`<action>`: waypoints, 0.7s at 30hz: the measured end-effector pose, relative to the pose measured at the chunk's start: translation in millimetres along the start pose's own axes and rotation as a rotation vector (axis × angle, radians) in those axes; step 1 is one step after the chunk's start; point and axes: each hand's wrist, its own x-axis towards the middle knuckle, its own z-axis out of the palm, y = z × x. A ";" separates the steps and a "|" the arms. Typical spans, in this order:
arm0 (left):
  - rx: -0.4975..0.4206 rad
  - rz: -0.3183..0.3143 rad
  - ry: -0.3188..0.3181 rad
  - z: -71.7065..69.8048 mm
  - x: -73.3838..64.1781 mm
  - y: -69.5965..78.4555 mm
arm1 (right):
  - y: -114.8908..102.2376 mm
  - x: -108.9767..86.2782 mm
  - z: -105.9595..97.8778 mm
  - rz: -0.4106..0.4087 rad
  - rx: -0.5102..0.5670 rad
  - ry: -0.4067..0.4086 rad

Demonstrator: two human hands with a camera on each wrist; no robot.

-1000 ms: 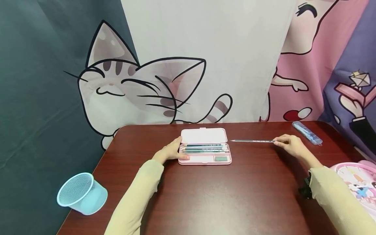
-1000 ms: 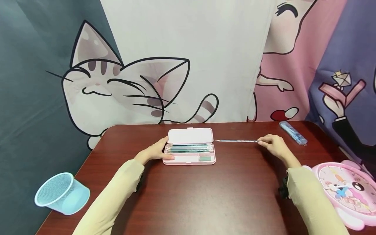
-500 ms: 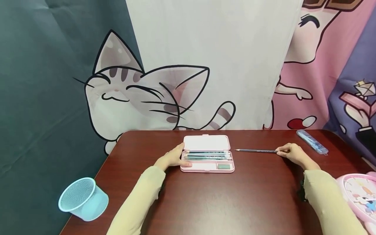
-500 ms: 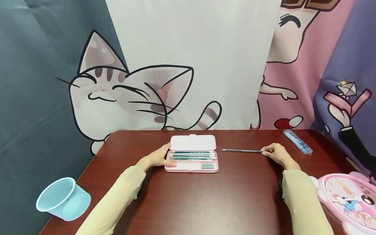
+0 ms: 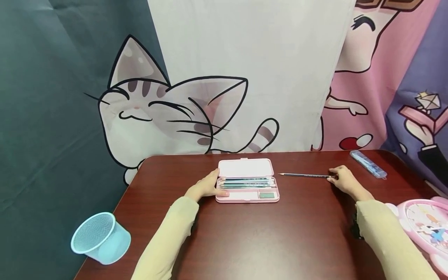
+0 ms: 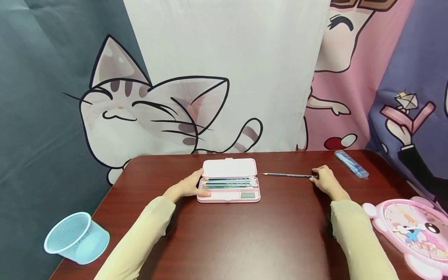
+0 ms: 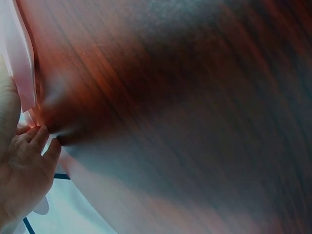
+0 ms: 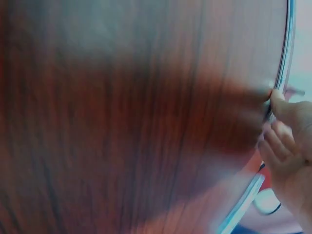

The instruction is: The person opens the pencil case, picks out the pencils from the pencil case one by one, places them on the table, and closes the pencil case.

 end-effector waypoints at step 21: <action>0.007 0.009 0.001 -2.2 -0.2 0.6 | -144.9 38.6 52.3 -0.330 0.200 -0.195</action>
